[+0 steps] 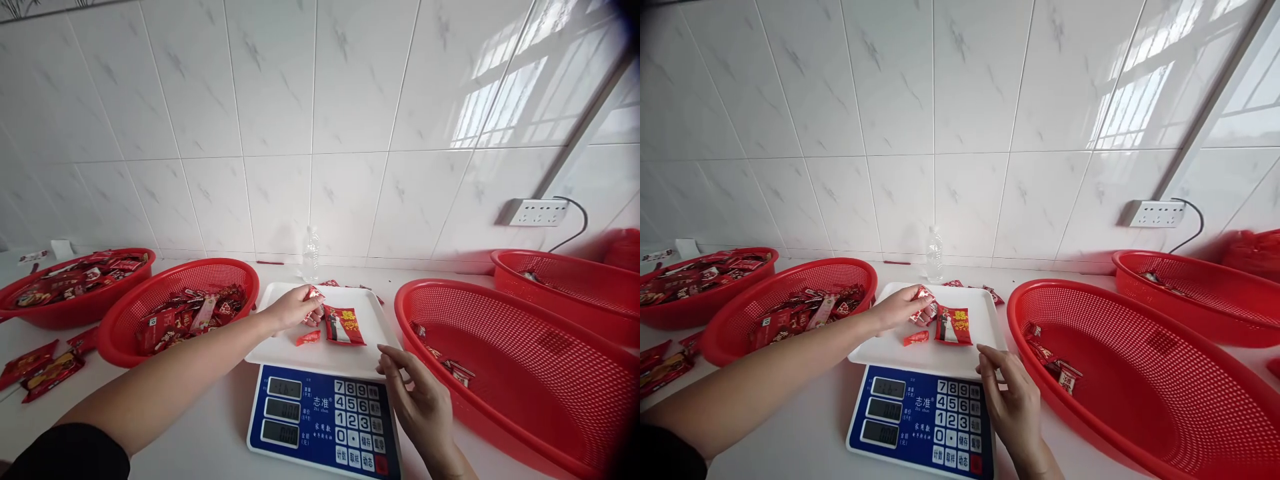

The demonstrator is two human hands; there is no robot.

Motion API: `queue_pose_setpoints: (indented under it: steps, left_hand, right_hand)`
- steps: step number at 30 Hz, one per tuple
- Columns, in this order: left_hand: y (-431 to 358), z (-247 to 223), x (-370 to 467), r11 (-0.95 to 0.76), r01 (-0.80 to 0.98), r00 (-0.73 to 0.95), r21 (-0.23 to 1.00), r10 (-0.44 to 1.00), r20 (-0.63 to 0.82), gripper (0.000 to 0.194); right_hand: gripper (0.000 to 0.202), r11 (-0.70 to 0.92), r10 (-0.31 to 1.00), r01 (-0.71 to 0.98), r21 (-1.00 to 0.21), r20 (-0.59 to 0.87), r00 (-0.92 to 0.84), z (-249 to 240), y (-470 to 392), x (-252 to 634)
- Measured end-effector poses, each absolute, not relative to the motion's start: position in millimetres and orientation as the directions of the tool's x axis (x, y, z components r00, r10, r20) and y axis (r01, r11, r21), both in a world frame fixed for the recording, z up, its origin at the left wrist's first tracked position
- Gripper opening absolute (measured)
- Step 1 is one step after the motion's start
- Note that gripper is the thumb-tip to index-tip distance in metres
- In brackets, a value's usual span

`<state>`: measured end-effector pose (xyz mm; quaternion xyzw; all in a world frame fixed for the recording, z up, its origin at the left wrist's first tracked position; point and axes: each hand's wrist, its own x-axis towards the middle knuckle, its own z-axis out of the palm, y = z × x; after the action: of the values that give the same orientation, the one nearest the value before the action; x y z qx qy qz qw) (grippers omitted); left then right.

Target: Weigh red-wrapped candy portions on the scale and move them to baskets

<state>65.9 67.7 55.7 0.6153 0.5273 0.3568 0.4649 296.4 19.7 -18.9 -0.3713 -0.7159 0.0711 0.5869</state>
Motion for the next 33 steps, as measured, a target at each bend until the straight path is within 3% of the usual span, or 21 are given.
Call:
queue_pose_setpoints:
  steps: [6,11,18,26,33]
  left_hand:
    - [64.5,54.3,54.2,-0.218,0.550,0.199,0.806,0.972,0.127,0.015]
    - [50.5,48.2,50.1,-0.367,0.647,0.319,0.668,0.926,0.201,0.019]
    - [36.3,51.7,53.7,-0.430,0.782,0.496,0.451,0.868,-0.031,0.071]
    - [50.1,45.5,67.8,-0.436,0.798,0.534,0.416,0.831,-0.154,0.084]
    - [57.4,48.6,60.3,-0.395,0.782,0.504,0.483,0.856,-0.115,0.080]
  right_hand:
    - [0.017,0.700,0.635,0.441,-0.562,0.772,-0.024,-15.8,17.5,296.2]
    - [0.021,0.677,0.665,0.443,-0.587,0.746,-0.028,-14.1,15.4,296.5]
    - [0.018,0.689,0.658,0.433,-0.581,0.752,-0.040,-15.5,17.1,296.2]
    - [0.020,0.681,0.660,0.454,-0.574,0.750,-0.042,-16.2,17.3,296.1]
    - [0.020,0.667,0.671,0.465,-0.583,0.741,-0.034,-20.9,18.0,298.5]
